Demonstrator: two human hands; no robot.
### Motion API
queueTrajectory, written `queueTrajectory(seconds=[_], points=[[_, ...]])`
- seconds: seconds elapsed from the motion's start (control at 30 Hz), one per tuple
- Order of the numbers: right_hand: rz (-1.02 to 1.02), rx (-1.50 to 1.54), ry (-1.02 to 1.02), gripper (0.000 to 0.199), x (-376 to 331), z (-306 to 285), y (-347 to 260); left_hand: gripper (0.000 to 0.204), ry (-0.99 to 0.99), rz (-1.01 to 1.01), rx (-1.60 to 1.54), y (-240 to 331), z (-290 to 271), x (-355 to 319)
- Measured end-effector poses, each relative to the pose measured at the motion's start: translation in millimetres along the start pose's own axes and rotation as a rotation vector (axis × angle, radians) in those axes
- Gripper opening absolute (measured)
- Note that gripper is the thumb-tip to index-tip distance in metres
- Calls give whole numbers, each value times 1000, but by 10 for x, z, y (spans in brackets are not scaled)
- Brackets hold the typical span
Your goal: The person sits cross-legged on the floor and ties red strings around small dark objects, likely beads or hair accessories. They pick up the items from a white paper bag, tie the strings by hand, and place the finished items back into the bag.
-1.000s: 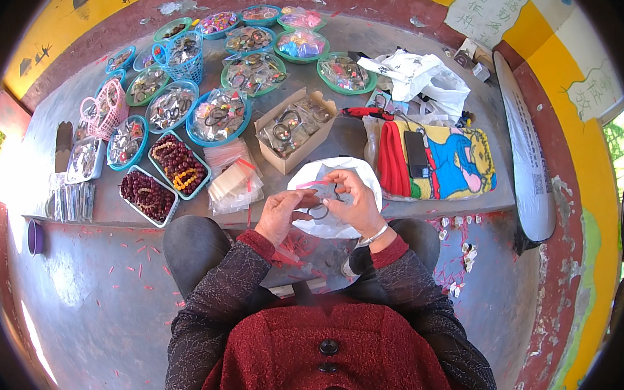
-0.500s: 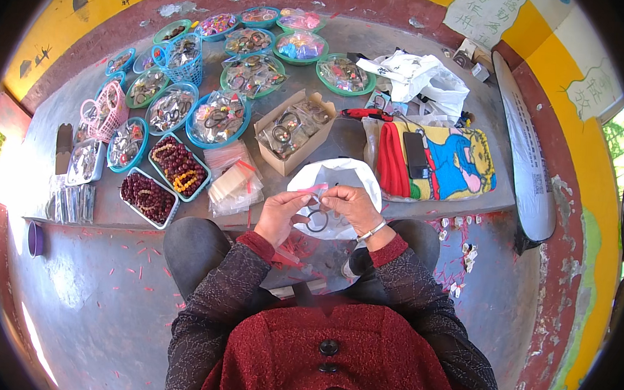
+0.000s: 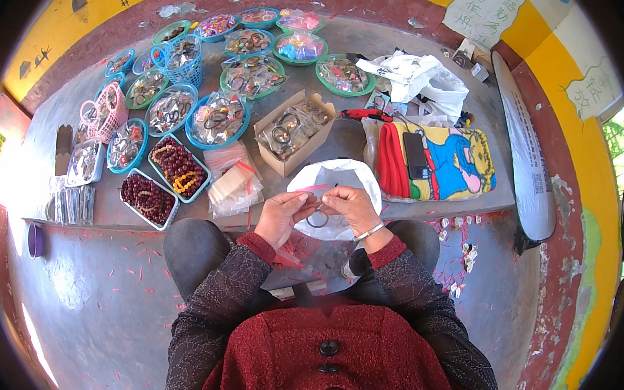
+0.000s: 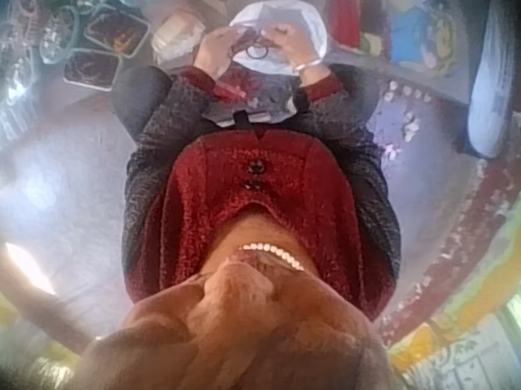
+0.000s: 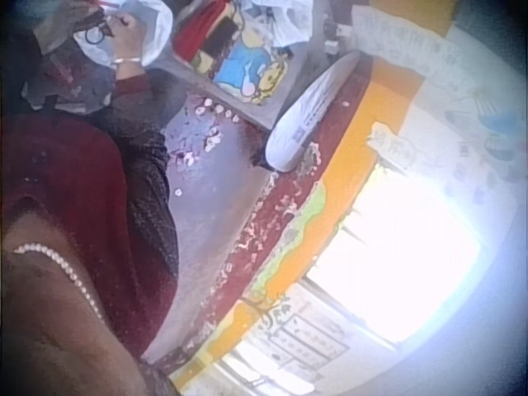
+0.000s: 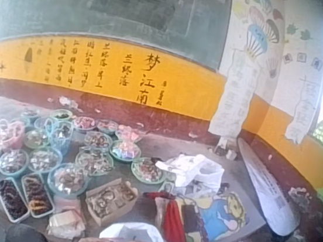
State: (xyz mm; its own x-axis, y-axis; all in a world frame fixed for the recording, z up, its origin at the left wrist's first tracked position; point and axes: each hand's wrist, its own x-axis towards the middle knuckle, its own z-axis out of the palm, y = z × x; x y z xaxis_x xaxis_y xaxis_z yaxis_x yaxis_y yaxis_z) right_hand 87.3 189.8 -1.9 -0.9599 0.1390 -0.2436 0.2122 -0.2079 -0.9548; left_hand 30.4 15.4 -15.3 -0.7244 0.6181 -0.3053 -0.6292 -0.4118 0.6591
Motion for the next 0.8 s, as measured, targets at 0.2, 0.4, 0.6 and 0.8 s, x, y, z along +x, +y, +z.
queueTrajectory(seconds=[0.2, 0.4, 0.6, 0.8], points=[[26, 18, 67, 17, -11, 34, -24, 18, -18, -12, -22, 27, 20, -15], [-249, -393, 288, 12, -18, 42, -28, 21, -77, 28, -9, -16, -22, 10], [-930, -1007, 278, 10, -160, 247, -219, 24, 29, -19, 204, -92, -1, 16], [-949, -1150, 239, 10, -157, 282, -119, 25, -64, 115, 534, -320, -104, 73]])
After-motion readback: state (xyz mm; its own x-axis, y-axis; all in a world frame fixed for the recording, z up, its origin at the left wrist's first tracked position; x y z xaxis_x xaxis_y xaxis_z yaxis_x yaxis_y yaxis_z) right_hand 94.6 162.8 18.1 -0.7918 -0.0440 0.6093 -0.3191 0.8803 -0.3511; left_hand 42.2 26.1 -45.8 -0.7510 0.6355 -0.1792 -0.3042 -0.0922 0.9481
